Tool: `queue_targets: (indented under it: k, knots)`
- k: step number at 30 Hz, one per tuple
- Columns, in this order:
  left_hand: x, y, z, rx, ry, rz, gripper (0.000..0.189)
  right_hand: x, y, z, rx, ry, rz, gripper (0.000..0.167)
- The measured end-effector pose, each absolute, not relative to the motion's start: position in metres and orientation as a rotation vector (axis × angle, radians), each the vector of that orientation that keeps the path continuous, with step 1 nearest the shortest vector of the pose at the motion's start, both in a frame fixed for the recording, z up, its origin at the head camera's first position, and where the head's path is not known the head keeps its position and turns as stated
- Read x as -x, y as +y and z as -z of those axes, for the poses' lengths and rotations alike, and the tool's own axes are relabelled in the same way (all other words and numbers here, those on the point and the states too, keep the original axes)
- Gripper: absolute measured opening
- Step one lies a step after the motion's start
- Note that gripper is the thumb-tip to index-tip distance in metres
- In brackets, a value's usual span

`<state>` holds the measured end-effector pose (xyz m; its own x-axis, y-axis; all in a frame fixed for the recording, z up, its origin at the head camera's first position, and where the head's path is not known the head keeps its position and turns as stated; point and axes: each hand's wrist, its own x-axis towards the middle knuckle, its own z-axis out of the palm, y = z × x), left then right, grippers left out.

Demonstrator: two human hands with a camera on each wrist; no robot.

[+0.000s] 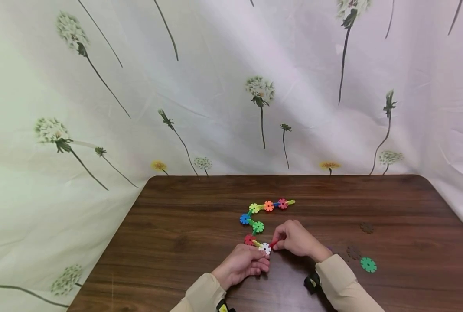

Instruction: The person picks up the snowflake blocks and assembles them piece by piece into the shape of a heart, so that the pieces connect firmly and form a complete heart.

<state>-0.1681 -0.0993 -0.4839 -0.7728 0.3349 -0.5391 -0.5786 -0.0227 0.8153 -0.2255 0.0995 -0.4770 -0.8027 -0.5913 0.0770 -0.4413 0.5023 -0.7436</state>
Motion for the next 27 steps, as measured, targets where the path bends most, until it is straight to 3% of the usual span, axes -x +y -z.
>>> queue_targets:
  k: [27]
  knots:
    - [0.1668, -0.0967, 0.4862, 0.256, 1.641, -1.869, 0.022, 0.2249, 0.0968, 0.4803, 0.865, 2.54, 1.183, 0.014]
